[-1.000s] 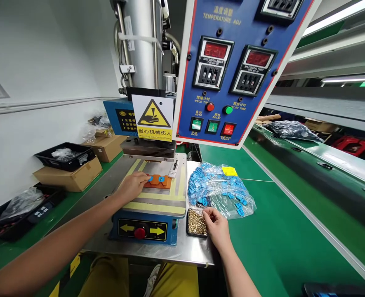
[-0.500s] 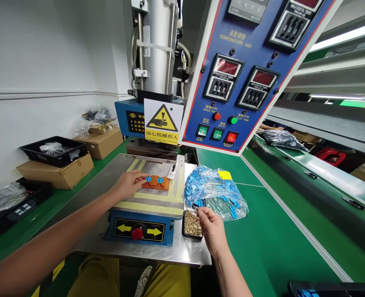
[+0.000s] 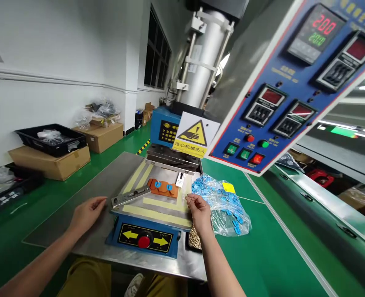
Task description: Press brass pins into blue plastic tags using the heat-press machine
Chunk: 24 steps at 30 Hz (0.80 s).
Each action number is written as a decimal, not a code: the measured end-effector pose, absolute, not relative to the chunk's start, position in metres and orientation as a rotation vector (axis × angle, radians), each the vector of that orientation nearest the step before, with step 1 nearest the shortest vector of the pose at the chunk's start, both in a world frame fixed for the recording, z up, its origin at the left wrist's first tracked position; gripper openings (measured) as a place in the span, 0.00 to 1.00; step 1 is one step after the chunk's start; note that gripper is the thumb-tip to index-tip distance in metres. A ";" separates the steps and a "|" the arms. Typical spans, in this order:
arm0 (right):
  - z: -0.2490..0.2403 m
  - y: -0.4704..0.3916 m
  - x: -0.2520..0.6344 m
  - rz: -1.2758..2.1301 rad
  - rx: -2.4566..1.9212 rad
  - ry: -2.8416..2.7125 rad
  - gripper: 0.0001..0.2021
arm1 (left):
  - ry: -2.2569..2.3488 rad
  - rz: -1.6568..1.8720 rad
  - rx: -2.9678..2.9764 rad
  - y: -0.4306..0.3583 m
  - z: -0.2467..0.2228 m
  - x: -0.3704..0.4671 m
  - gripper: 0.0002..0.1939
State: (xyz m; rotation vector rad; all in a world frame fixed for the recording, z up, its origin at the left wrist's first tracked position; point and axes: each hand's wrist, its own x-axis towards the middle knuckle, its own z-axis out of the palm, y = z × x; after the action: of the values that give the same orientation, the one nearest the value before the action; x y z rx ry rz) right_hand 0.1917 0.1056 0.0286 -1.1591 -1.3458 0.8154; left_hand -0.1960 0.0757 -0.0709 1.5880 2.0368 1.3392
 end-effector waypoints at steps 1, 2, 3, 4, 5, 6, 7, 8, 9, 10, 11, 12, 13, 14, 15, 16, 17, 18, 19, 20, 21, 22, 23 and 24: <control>0.030 0.113 0.188 0.752 -1.181 -1.413 0.17 | 2.003 1.323 1.603 0.077 -0.077 -0.195 0.19; 0.032 0.119 0.185 0.691 -1.200 -1.480 0.16 | 1.974 1.311 1.619 0.079 -0.080 -0.194 0.19; 0.034 0.125 0.181 0.638 -1.216 -1.543 0.16 | 1.958 1.299 1.632 0.081 -0.081 -0.193 0.19; 0.037 0.131 0.177 0.591 -1.229 -1.602 0.15 | 1.953 1.284 1.640 0.083 -0.080 -0.193 0.18; 0.039 0.137 0.172 0.551 -1.239 -1.658 0.15 | 1.954 1.262 1.646 0.085 -0.078 -0.193 0.18; 0.041 0.142 0.168 0.518 -1.245 -1.715 0.14 | 1.957 1.239 1.646 0.087 -0.076 -0.193 0.18; 0.044 0.147 0.163 0.489 -1.246 -1.772 0.14 | 1.963 1.220 1.644 0.088 -0.074 -0.194 0.18; 0.046 0.151 0.159 0.456 -1.243 -1.825 0.13 | 1.966 1.199 1.645 0.088 -0.073 -0.194 0.19; 0.048 0.154 0.155 0.419 -1.239 -1.876 0.13 | 1.969 1.178 1.649 0.088 -0.071 -0.195 0.19; 0.050 0.157 0.152 0.380 -1.233 -1.925 0.12 | 1.974 1.157 1.653 0.088 -0.071 -0.195 0.19; 0.052 0.160 0.149 0.339 -1.227 -1.970 0.11 | 1.982 1.138 1.655 0.087 -0.071 -0.195 0.19; 0.054 0.162 0.146 0.296 -1.215 -2.015 0.10 | 1.989 1.123 1.656 0.087 -0.071 -0.194 0.19; 0.056 0.163 0.144 0.250 -1.201 -2.062 0.10 | 1.995 1.113 1.657 0.087 -0.072 -0.194 0.19; 0.057 0.165 0.143 0.202 -1.181 -2.112 0.09 | 2.000 1.106 1.659 0.087 -0.074 -0.194 0.19; 0.059 0.165 0.142 0.152 -1.158 -2.165 0.09 | 2.001 1.102 1.663 0.088 -0.075 -0.195 0.19; 0.060 0.166 0.141 0.099 -1.134 -2.217 0.09 | 2.000 1.098 1.669 0.088 -0.077 -0.195 0.18; 0.062 0.166 0.140 0.044 -1.108 -2.269 0.10 | 1.998 1.096 1.677 0.089 -0.079 -0.195 0.18; 0.063 0.165 0.140 -0.011 -1.081 -2.319 0.11 | 1.998 1.098 1.683 0.089 -0.080 -0.195 0.18; 0.065 0.165 0.140 -0.068 -1.051 -2.365 0.11 | 1.996 1.104 1.687 0.090 -0.082 -0.196 0.18; 0.067 0.165 0.139 -0.124 -1.019 -2.409 0.11 | 1.991 1.114 1.691 0.090 -0.082 -0.196 0.18; 0.069 0.164 0.139 -0.182 -0.990 -2.450 0.11 | 1.985 1.123 1.691 0.090 -0.082 -0.196 0.17; 0.071 0.164 0.138 -0.242 -0.963 -2.490 0.12 | 1.980 1.131 1.689 0.090 -0.082 -0.196 0.17; 0.073 0.164 0.138 -0.302 -0.941 -2.529 0.13 | 1.974 1.134 1.683 0.089 -0.081 -0.196 0.17; 0.075 0.164 0.137 -0.361 -0.924 -2.566 0.13 | 1.970 1.133 1.677 0.089 -0.080 -0.196 0.17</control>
State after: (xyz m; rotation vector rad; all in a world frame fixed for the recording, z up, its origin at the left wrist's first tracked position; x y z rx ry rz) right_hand 0.1370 0.1636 0.0749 -0.9244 -2.5659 -0.3606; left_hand -0.1960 0.0891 -0.0802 1.6769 1.9698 1.1327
